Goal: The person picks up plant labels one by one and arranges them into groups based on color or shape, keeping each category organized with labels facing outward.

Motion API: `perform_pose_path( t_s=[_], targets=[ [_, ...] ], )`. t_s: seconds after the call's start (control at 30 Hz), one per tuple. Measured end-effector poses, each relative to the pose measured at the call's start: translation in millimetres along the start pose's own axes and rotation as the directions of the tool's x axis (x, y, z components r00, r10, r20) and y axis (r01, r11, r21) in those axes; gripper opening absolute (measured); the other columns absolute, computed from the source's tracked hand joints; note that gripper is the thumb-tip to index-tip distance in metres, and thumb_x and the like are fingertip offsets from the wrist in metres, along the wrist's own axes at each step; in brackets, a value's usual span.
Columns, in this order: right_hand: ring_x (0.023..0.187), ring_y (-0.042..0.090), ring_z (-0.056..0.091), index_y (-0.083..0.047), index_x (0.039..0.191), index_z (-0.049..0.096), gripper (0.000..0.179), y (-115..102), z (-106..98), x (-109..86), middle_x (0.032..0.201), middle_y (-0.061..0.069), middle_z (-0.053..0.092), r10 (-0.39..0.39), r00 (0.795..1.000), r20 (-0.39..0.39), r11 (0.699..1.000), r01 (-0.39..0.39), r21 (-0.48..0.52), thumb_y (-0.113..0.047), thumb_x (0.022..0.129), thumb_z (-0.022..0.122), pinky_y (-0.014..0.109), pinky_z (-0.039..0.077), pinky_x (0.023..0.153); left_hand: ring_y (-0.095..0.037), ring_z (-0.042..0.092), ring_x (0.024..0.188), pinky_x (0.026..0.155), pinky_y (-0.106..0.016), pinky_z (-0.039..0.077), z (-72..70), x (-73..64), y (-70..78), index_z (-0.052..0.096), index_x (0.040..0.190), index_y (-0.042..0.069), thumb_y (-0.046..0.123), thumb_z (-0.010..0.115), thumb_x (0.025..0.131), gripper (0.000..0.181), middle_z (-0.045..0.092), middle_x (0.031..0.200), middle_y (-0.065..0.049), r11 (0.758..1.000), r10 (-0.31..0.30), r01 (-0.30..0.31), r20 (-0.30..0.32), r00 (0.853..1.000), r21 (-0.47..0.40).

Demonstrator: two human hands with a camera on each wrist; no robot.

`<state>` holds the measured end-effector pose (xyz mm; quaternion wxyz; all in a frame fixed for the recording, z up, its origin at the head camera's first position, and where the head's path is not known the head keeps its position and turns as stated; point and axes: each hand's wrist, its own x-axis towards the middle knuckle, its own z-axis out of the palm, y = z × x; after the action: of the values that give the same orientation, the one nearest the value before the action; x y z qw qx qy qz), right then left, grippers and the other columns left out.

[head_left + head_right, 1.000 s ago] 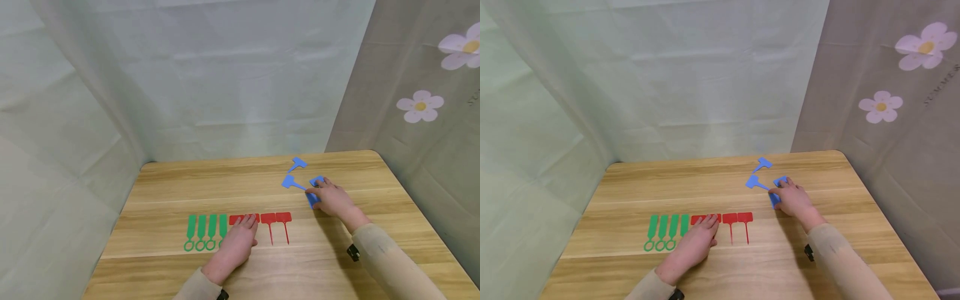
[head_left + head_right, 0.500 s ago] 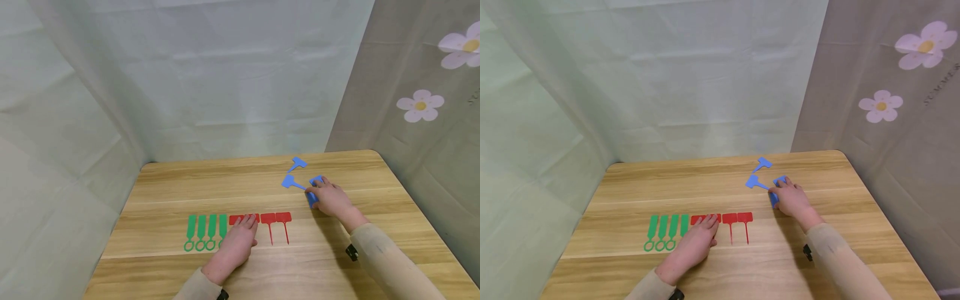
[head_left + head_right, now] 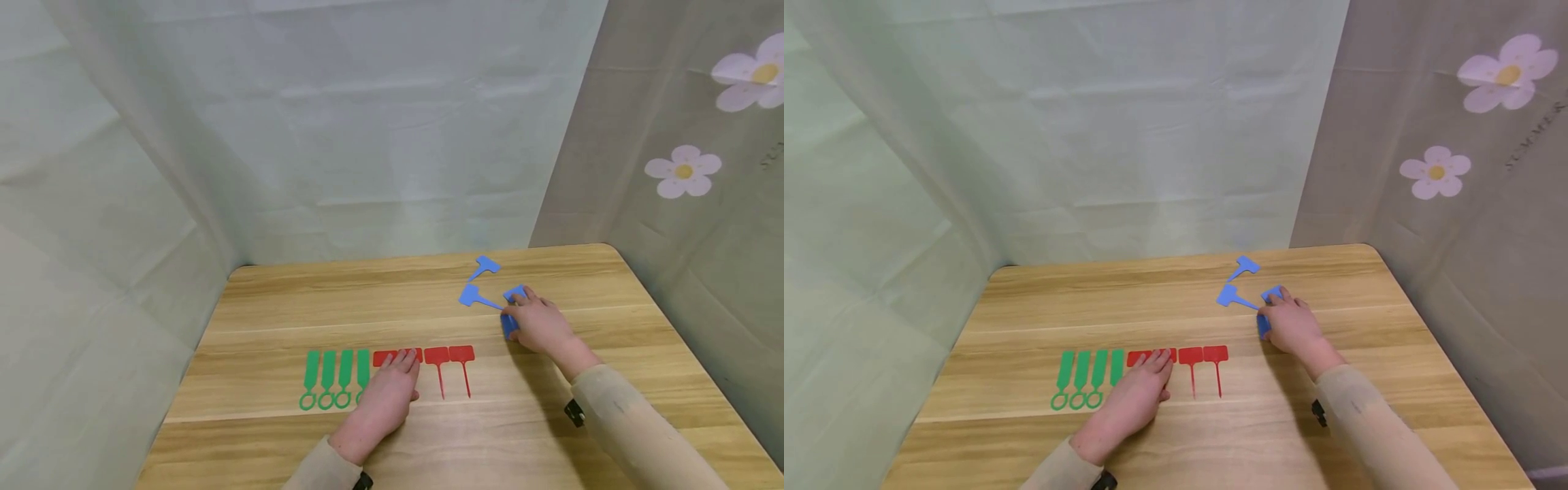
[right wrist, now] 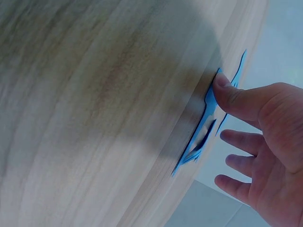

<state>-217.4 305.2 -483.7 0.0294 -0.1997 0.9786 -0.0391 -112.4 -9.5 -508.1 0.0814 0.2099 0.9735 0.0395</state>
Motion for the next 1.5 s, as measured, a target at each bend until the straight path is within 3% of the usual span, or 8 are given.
perform_pose_path(
  t_s=[0.5, 0.73, 0.9, 1.0, 1.1, 1.3, 1.5],
  targets=[
    [0.151, 0.063, 0.023, -0.007, 0.118, 0.067, 0.042, 6.5, 1.7, 8.6, 0.153, 0.029, 0.050, 0.027, 0.996, 0.089, 0.998, -0.031, 0.051, -0.019, 0.084, 0.088, 0.077, 0.032, 0.114, -0.032, 0.047, 0.151, 0.122, -0.048, 0.040, -1.1, -1.6, 0.9, 0.062, 0.149, 0.003, 0.027, 0.079, 0.099, 0.059, 0.053, 0.161, -0.014, 1.000, 0.015, -0.015, -0.012, 1.000, 0.000],
    [0.149, 0.067, 0.022, -0.010, 0.102, 0.061, 0.046, 17.8, -4.6, 3.7, 0.142, 0.028, 0.056, 0.014, 0.998, 0.067, 0.992, -0.022, 0.125, -0.029, 0.079, 0.097, 0.078, 0.032, 0.114, -0.032, 0.047, 0.151, 0.122, -0.048, 0.039, -2.4, -1.5, 1.8, 0.063, 0.148, 0.001, 0.026, 0.078, 0.099, 0.057, 0.053, 0.160, -0.014, 1.000, 0.030, -0.030, -0.007, 1.000, 0.001],
    [0.148, 0.069, 0.021, -0.014, 0.091, 0.063, 0.035, 22.1, -12.3, -2.0, 0.127, 0.020, 0.060, -0.018, 0.994, 0.106, 0.984, -0.002, 0.180, -0.035, 0.086, 0.091, 0.081, 0.030, 0.112, -0.032, 0.047, 0.151, 0.122, -0.048, 0.039, -2.4, -0.7, 1.9, 0.063, 0.148, 0.001, 0.025, 0.078, 0.099, 0.056, 0.053, 0.160, -0.014, 0.999, 0.035, -0.035, -0.004, 0.999, 0.006],
    [0.147, 0.071, 0.019, -0.013, 0.090, 0.067, 0.031, 24.4, -15.7, -6.1, 0.137, 0.027, 0.060, -0.035, 0.990, 0.133, 0.979, 0.007, 0.205, -0.037, 0.090, 0.087, 0.082, 0.029, 0.111, -0.032, 0.047, 0.151, 0.122, -0.047, 0.040, -2.1, -0.8, 1.4, 0.063, 0.148, 0.001, 0.025, 0.078, 0.099, 0.056, 0.053, 0.160, -0.014, 0.999, 0.037, -0.037, -0.007, 0.999, 0.012],
    [0.147, 0.073, 0.016, -0.013, 0.093, 0.071, 0.028, 25.8, -18.5, -10.6, 0.151, 0.039, 0.048, -0.048, 0.987, 0.151, 0.976, 0.014, 0.218, -0.038, 0.094, 0.083, 0.083, 0.027, 0.111, -0.032, 0.048, 0.150, 0.122, -0.047, 0.040, -2.1, -0.7, 0.7, 0.064, 0.147, 0.001, 0.025, 0.078, 0.099, 0.056, 0.054, 0.160, -0.014, 0.999, 0.041, -0.041, -0.013, 0.999, 0.019],
    [0.146, 0.074, 0.016, -0.019, 0.088, 0.073, 0.023, 23.8, -22.5, -16.7, 0.155, 0.042, 0.043, -0.066, 0.995, 0.075, 0.971, 0.046, 0.236, -0.038, 0.096, 0.080, 0.086, 0.027, 0.109, -0.032, 0.049, 0.149, 0.121, -0.047, 0.041, -2.7, -0.9, -0.1, 0.064, 0.146, 0.001, 0.026, 0.078, 0.099, 0.055, 0.054, 0.159, -0.014, 0.998, 0.052, -0.051, -0.027, 0.998, 0.030],
    [0.148, 0.073, 0.015, -0.014, 0.095, 0.077, 0.025, 13.1, -26.0, -20.5, 0.155, 0.039, 0.045, -0.061, 0.998, -0.015, 0.936, 0.063, 0.345, -0.038, 0.100, 0.077, 0.085, 0.022, 0.112, -0.032, 0.049, 0.149, 0.121, -0.047, 0.041, -3.4, -2.5, 0.0, 0.064, 0.147, 0.002, 0.026, 0.079, 0.098, 0.057, 0.055, 0.159, -0.014, 0.999, 0.032, -0.031, -0.025, 0.999, 0.026]
  ],
)
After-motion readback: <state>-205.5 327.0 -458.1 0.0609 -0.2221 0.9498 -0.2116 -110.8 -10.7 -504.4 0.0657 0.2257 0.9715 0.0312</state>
